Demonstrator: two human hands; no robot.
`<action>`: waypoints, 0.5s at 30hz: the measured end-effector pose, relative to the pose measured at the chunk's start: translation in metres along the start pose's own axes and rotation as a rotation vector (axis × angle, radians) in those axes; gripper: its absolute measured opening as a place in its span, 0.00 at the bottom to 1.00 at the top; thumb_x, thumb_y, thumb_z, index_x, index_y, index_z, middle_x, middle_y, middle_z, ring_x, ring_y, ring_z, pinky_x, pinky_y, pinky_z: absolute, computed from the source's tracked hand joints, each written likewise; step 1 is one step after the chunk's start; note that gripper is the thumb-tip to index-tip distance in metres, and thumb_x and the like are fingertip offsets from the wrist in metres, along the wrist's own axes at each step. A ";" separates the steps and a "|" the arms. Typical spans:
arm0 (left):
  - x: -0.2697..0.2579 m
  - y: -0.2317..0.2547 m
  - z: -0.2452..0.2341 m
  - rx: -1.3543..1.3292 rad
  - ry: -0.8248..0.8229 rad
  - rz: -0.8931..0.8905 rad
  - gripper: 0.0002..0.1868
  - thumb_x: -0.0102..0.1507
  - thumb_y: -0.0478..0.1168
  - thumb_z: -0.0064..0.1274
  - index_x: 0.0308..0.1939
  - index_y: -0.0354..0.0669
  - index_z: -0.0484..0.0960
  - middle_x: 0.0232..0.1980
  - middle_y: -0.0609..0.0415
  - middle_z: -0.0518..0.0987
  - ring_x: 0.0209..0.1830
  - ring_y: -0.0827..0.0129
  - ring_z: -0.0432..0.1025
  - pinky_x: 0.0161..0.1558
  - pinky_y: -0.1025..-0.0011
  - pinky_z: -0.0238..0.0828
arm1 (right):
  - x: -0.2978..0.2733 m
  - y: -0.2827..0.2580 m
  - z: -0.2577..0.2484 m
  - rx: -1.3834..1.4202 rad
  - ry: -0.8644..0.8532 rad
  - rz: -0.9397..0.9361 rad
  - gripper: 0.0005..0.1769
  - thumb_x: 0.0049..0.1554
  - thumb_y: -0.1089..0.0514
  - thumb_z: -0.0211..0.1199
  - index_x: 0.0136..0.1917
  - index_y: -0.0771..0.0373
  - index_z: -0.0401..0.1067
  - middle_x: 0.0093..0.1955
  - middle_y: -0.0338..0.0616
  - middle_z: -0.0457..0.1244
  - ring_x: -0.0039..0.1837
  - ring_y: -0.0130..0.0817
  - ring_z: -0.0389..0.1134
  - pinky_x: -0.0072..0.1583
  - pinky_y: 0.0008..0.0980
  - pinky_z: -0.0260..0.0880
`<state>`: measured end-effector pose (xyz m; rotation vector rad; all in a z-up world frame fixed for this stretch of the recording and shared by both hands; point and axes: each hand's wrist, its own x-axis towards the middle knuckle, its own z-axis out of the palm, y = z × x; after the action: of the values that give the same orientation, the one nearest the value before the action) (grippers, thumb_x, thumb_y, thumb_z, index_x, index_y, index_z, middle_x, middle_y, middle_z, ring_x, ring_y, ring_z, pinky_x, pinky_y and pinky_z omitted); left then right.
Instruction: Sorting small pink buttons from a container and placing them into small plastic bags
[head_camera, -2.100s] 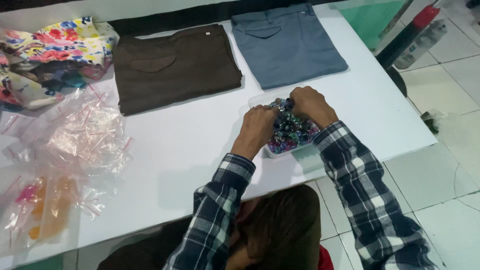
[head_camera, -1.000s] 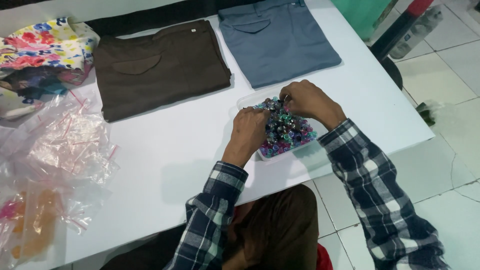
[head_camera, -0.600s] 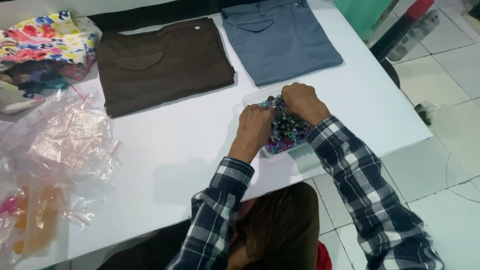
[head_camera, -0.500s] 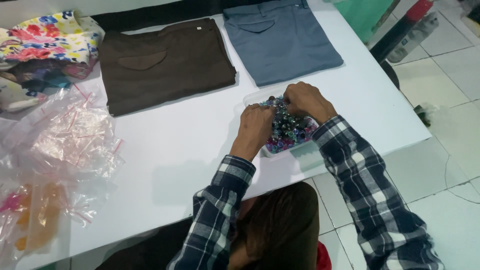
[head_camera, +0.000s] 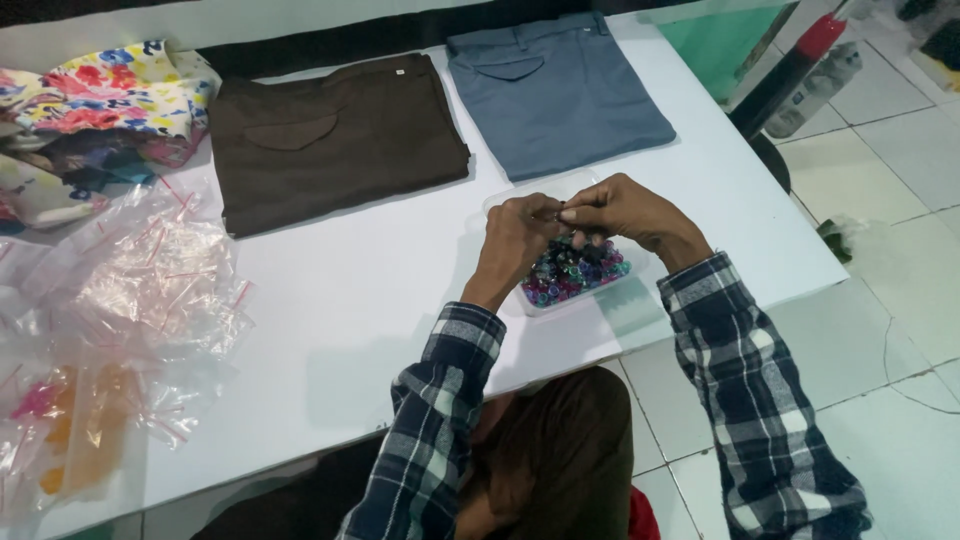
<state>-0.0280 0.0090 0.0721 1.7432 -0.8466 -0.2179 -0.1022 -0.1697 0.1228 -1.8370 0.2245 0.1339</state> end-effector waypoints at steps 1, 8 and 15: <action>0.001 -0.004 0.001 0.002 -0.002 0.003 0.15 0.59 0.32 0.61 0.50 0.48 0.87 0.42 0.47 0.87 0.49 0.49 0.80 0.55 0.54 0.76 | -0.003 -0.004 0.001 0.001 0.002 -0.003 0.10 0.57 0.65 0.65 0.51 0.73 0.79 0.41 0.59 0.72 0.38 0.39 0.75 0.36 0.24 0.74; 0.002 -0.008 -0.005 -0.128 -0.003 -0.005 0.11 0.59 0.34 0.63 0.45 0.50 0.89 0.41 0.49 0.87 0.50 0.52 0.80 0.54 0.59 0.76 | -0.022 -0.014 0.006 0.221 -0.014 0.026 0.14 0.61 0.65 0.62 0.58 0.76 0.75 0.45 0.57 0.71 0.46 0.37 0.75 0.49 0.29 0.79; 0.008 -0.023 -0.004 -0.370 -0.088 -0.059 0.16 0.57 0.30 0.62 0.49 0.45 0.86 0.43 0.49 0.85 0.47 0.65 0.81 0.52 0.66 0.78 | -0.029 -0.007 0.001 0.321 -0.003 0.004 0.17 0.59 0.67 0.62 0.61 0.75 0.74 0.49 0.59 0.70 0.50 0.43 0.76 0.52 0.35 0.80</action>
<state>-0.0105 0.0093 0.0546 1.4198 -0.7630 -0.4637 -0.1291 -0.1643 0.1354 -1.5173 0.2331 0.0972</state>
